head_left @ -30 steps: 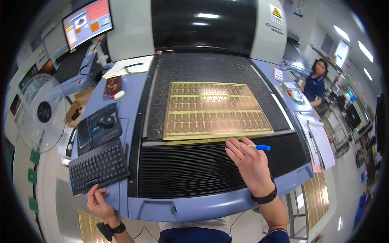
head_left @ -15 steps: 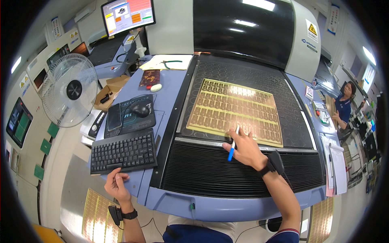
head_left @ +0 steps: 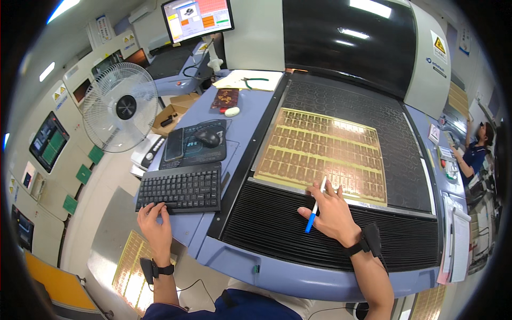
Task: Inspecting and marking large sheets of printed circuit boards before placing them into an inspection machine.
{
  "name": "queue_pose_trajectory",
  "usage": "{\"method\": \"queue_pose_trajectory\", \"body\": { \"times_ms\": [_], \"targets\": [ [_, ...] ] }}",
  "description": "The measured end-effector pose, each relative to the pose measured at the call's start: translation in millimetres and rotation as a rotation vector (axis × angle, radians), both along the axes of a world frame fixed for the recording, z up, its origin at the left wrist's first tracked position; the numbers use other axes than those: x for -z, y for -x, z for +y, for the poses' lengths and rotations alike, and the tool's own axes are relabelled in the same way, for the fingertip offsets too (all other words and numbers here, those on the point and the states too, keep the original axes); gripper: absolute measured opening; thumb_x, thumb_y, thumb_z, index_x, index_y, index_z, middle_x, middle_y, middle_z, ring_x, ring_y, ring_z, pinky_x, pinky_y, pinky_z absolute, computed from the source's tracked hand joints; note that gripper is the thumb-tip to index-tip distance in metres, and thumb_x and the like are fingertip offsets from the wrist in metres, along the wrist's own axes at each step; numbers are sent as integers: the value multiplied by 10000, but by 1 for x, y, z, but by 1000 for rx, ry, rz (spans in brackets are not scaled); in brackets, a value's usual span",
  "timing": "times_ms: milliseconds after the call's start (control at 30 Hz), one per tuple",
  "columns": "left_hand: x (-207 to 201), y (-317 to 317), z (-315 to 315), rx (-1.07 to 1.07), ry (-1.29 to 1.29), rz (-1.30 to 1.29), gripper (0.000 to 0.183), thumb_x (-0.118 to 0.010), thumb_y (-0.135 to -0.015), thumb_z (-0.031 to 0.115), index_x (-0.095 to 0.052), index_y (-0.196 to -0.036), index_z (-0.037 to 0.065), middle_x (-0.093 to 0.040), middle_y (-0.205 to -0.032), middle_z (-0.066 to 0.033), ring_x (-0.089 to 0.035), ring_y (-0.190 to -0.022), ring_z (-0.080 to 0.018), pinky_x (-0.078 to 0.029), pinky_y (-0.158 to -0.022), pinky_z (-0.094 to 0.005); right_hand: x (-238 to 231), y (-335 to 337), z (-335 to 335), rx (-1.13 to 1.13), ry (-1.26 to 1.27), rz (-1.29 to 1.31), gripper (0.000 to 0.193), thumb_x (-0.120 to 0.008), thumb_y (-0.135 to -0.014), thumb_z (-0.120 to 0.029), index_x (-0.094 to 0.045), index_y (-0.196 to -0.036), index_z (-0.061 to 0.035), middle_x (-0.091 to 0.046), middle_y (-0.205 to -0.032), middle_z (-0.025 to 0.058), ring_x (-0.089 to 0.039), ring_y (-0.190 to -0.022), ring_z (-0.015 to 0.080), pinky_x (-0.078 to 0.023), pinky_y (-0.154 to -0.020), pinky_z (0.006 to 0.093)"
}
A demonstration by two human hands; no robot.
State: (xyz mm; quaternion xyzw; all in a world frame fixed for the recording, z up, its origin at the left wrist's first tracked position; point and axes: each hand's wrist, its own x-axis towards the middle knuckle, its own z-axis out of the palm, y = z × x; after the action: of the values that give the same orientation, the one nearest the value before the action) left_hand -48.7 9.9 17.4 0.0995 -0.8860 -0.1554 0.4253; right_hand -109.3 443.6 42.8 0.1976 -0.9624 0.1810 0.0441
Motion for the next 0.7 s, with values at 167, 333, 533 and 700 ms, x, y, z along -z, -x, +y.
{"method": "queue_pose_trajectory", "body": {
  "times_ms": [167, 333, 533, 700],
  "targets": [
    [-34, 10, 13, 142, -116, -29, 163, -687, -859, 74, -745, -1008, 39, -696, -904, -120, -597, -1083, -296, -470, -942, -402, 6, 0, 4, -31, 7, 31, 626, -570, -981, -474, -456, -1365, 6, -524, -1378, 310, -321, -1395, 548, -228, -1129, 702],
    [-65, 59, 90, 609, -91, -102, 199, -714, -835, 86, -750, -1026, 41, -728, -880, -129, -682, -817, -289, -526, -787, -391, -1, -6, 8, -25, 177, 66, 489, -641, -963, -309, -503, -1300, 17, -603, -1245, 295, -491, -1257, 507, -318, -1125, 625],
    [-65, 93, 208, 1215, 126, -194, 231, -734, -837, 116, -733, -1062, 63, -697, -806, -106, -667, -747, -283, -530, -679, -381, -13, -23, 6, 30, 501, 244, 227, -708, -887, -96, -657, -1100, -39, -693, -877, 205, -687, -795, 391, -554, -679, 447],
    [-18, 94, 235, 1345, 9, -174, 250, -734, -802, 67, -731, -1051, 37, -716, -819, -114, -685, -717, -276, -539, -662, -351, -3, -22, 0, -133, 473, 313, 155, -708, -870, -110, -662, -1005, -50, -649, -710, 141, -664, -647, 316, -527, -570, 415]
  ]
}}
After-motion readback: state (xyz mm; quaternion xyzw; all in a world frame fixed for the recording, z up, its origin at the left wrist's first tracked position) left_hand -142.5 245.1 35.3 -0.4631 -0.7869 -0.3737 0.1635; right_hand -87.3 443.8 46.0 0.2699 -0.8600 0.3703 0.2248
